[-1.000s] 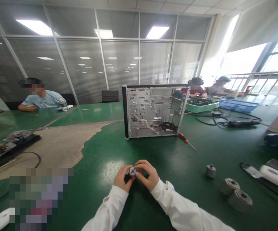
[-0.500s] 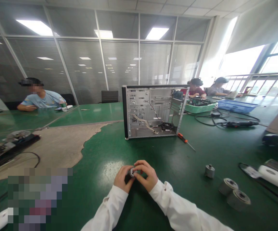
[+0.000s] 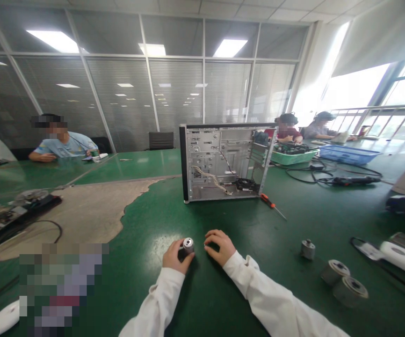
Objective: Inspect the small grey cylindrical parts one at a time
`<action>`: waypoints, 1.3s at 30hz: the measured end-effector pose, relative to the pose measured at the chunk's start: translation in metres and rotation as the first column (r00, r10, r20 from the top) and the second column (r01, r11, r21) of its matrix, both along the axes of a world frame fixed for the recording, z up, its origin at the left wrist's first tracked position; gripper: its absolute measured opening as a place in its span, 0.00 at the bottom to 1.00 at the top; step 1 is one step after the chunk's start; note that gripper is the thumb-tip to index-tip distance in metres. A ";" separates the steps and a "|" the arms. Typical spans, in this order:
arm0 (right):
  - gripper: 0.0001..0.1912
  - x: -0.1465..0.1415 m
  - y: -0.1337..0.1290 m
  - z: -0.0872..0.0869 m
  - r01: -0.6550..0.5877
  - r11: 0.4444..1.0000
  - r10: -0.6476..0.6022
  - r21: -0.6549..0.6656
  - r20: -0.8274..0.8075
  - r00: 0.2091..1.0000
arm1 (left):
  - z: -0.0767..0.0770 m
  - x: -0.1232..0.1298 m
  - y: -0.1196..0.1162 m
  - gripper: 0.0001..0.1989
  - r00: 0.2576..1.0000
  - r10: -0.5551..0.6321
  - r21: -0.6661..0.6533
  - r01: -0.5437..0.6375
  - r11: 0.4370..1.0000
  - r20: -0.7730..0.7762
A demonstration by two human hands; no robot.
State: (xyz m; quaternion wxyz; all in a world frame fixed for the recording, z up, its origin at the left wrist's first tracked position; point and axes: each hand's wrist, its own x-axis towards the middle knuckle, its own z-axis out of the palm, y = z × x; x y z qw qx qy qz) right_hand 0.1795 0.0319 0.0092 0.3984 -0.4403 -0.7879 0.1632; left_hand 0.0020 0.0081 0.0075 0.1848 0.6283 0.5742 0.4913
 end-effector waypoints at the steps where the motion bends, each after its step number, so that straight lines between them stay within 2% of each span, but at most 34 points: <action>1: 0.04 0.001 0.002 -0.003 0.018 1.000 -0.018 -0.017 0.030 0.999 | -0.001 -0.001 0.001 0.17 0.999 -0.005 0.003 0.005 1.000 -0.054; 4: 0.04 0.002 0.004 -0.007 0.045 0.998 -0.041 -0.045 0.084 0.996 | -0.003 -0.005 0.002 0.17 0.986 -0.007 0.007 0.008 1.000 -0.165; 7: 0.06 0.004 0.004 -0.006 0.030 0.999 -0.027 -0.035 0.072 0.997 | -0.007 -0.007 0.004 0.17 0.981 0.014 -0.013 -0.017 1.000 -0.195; 11: 0.13 0.008 0.007 -0.003 0.035 0.996 -0.042 -0.086 -0.086 0.995 | -0.012 -0.010 0.008 0.21 0.969 0.000 -0.047 -0.012 0.999 -0.248; 14: 0.12 0.010 0.010 -0.005 0.090 0.978 -0.129 -0.186 -0.209 0.969 | -0.014 -0.011 0.009 0.26 0.950 -0.014 -0.072 -0.009 0.997 -0.311; 16: 0.11 0.011 0.012 -0.006 0.107 0.973 -0.157 -0.205 -0.247 0.956 | -0.015 -0.011 0.009 0.28 0.944 -0.021 -0.083 -0.006 0.996 -0.328; 21: 0.11 0.011 0.013 -0.008 0.096 0.977 -0.144 -0.190 -0.260 0.955 | -0.017 -0.012 0.010 0.28 0.957 -0.016 -0.066 -0.003 0.998 -0.288; 27: 0.12 0.013 0.014 -0.009 0.089 0.977 -0.138 -0.194 -0.257 0.956 | -0.021 -0.014 0.011 0.27 0.987 -0.017 -0.060 0.007 0.998 -0.163; 33: 0.12 0.013 0.015 -0.011 0.082 0.982 -0.125 -0.172 -0.258 0.958 | -0.017 -0.013 0.009 0.26 0.997 -0.029 -0.062 0.025 0.998 -0.065; 39: 0.11 0.011 0.016 -0.012 0.117 0.980 -0.158 -0.161 -0.276 0.948 | -0.014 -0.012 0.008 0.25 0.999 -0.024 -0.044 0.022 0.999 -0.044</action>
